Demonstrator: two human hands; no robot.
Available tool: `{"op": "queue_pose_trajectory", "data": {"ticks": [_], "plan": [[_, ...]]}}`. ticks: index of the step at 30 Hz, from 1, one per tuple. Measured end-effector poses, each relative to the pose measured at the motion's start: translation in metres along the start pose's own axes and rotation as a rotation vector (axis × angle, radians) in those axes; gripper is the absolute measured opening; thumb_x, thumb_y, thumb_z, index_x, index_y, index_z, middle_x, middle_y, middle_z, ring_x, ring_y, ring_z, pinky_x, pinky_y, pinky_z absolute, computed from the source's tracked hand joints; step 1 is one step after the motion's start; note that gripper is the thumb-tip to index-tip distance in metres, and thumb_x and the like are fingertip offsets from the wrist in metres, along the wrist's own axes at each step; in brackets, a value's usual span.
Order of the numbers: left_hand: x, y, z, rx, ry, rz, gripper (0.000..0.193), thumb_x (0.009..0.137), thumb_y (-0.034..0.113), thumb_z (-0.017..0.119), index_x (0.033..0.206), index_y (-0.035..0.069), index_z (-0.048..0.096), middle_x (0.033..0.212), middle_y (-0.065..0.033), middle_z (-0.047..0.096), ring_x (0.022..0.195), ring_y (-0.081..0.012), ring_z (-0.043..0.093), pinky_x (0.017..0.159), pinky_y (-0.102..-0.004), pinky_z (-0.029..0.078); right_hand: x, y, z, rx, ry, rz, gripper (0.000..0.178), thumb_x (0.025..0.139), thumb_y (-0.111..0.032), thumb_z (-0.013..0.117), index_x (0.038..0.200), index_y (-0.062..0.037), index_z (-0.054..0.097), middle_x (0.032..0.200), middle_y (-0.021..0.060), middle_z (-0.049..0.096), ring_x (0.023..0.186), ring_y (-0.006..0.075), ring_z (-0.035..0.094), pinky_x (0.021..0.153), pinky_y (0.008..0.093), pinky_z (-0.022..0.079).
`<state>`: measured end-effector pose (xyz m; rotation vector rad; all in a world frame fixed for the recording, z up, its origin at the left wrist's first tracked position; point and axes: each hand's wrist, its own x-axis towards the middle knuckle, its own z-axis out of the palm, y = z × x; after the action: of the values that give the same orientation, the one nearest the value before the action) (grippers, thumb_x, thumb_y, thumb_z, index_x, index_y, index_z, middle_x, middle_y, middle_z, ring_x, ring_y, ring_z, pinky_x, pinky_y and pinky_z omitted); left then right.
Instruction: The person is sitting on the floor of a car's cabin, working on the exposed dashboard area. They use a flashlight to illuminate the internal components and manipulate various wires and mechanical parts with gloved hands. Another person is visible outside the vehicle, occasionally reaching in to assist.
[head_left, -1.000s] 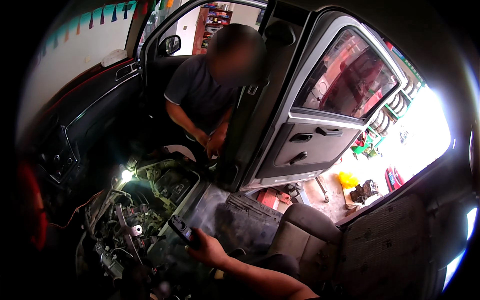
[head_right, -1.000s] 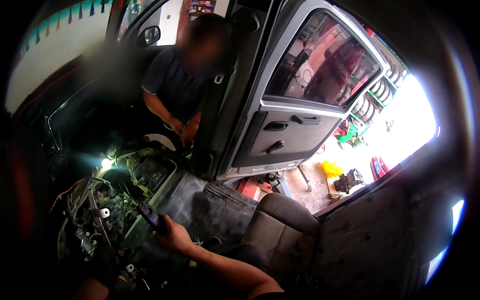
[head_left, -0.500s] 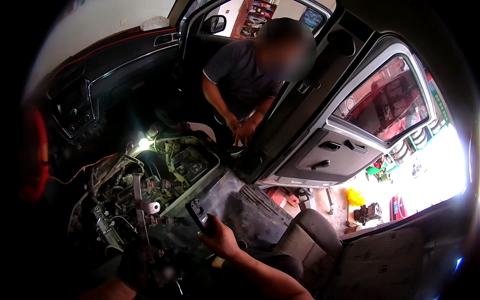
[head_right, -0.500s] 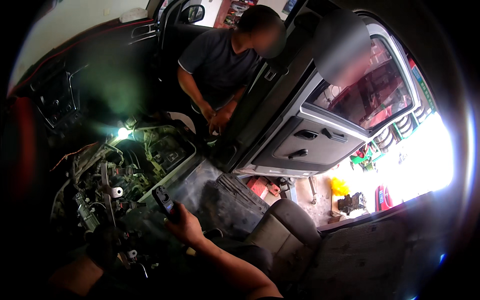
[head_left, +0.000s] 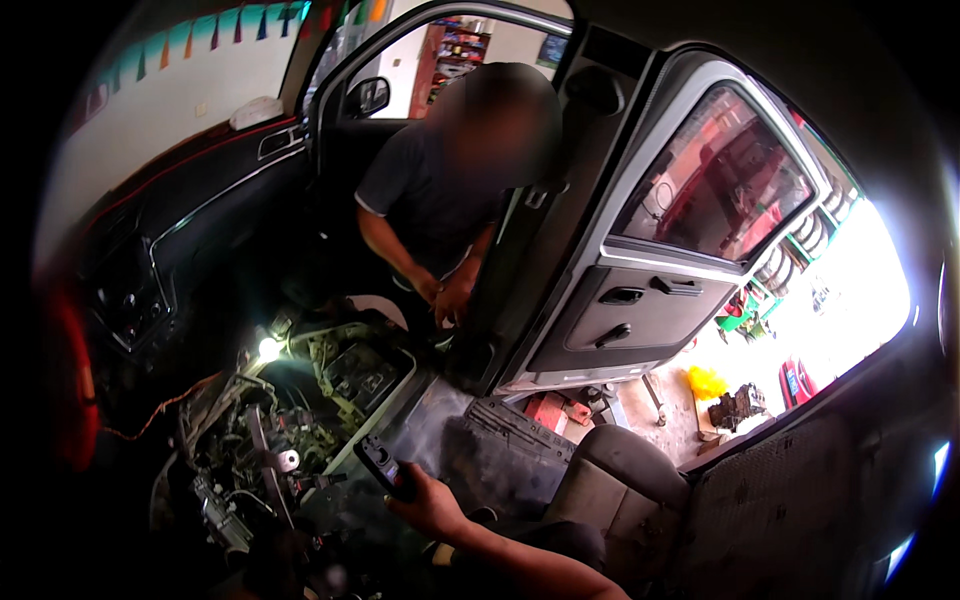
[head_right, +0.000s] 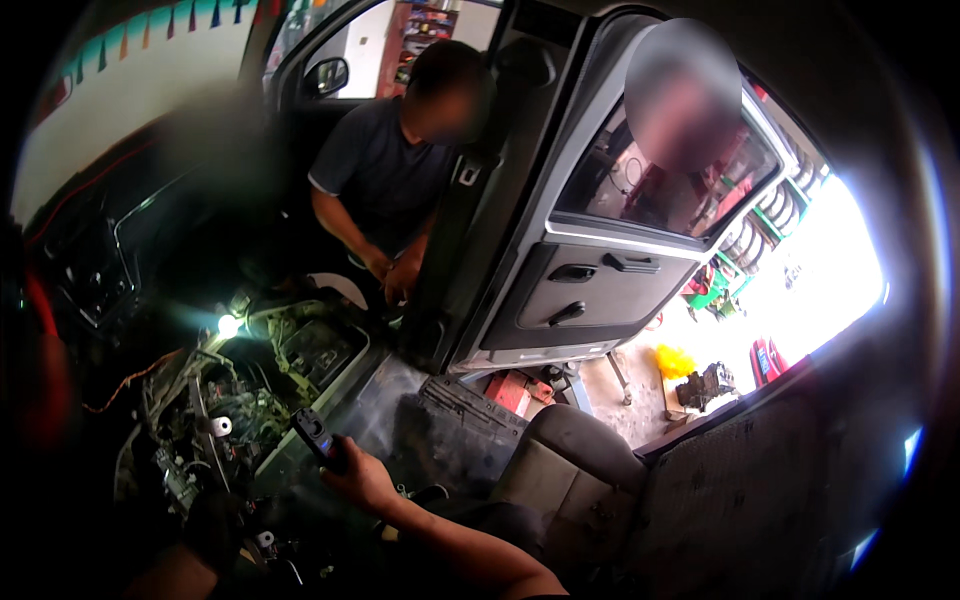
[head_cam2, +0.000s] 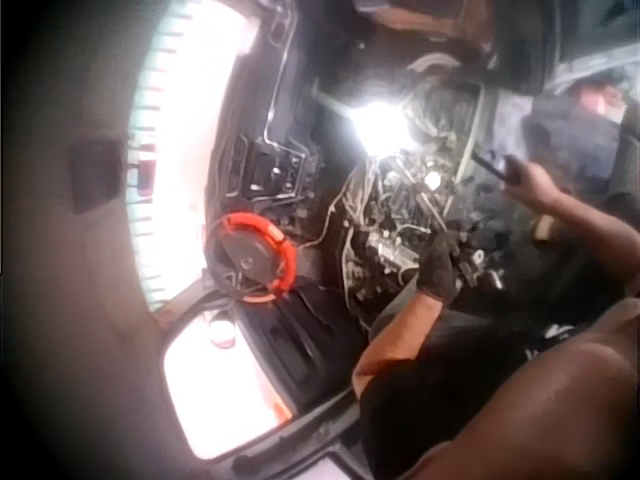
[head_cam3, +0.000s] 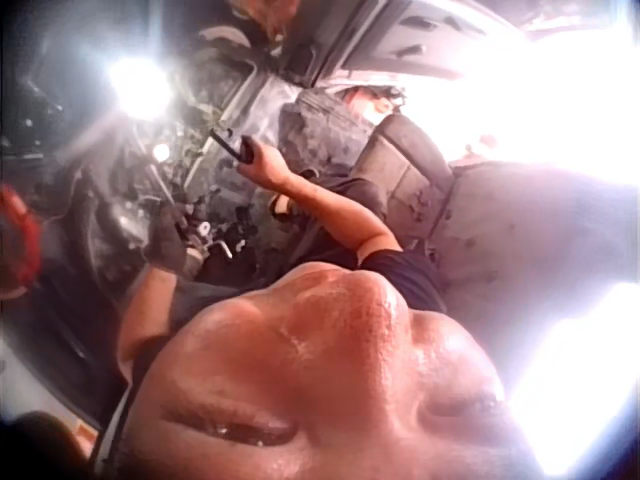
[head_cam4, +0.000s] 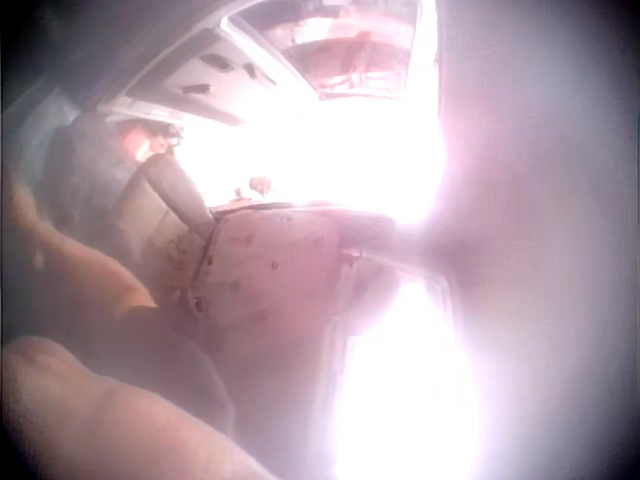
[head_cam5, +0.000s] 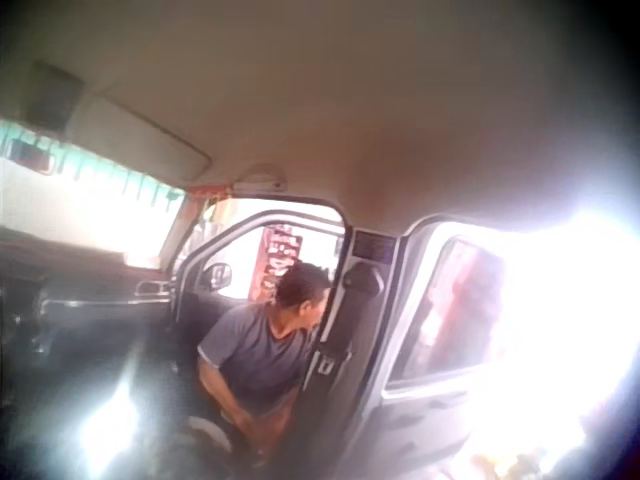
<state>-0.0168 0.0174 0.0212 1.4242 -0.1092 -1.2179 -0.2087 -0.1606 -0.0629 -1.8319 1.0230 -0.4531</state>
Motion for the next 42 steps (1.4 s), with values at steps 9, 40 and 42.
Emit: {"op": "queue_pose_trajectory", "data": {"ticks": [9,40,42], "plan": [[0.015,-0.01,-0.009,-0.097,-0.02,-0.091,0.02,0.076,0.012,0.055,0.092,0.001,0.058,0.077,-0.0097,0.055,0.068,-0.0264,0.059,0.059,-0.0369,0.053,-0.005,0.005,0.0,0.018,0.08,-0.079,0.059,0.078,-0.026,0.073,0.128,-0.0076,0.049,0.103,0.0191,0.066,0.095,0.0408,0.064,0.079,0.0458,0.052],[0.013,-0.001,-0.018,-0.091,-0.154,-0.088,0.025,0.082,0.015,0.061,0.104,0.003,0.061,0.09,-0.0112,0.062,0.083,-0.0272,0.064,0.069,-0.0406,0.056,0.0,-0.002,0.001,-0.077,-0.006,-0.02,0.062,0.079,-0.03,0.073,0.131,-0.0057,0.049,0.102,0.0172,0.066,0.094,0.0365,0.065,0.08,0.0427,0.051],[0.011,0.0,-0.017,-0.064,-0.19,-0.132,0.027,0.082,0.016,0.062,0.106,0.004,0.061,0.093,-0.011,0.063,0.085,-0.0273,0.065,0.072,-0.0412,0.056,-0.001,0.001,0.001,-0.06,0.006,-0.041,0.058,0.079,-0.031,0.072,0.127,-0.0064,0.05,0.102,0.0207,0.066,0.094,0.0415,0.064,0.078,0.0477,0.051]]}}
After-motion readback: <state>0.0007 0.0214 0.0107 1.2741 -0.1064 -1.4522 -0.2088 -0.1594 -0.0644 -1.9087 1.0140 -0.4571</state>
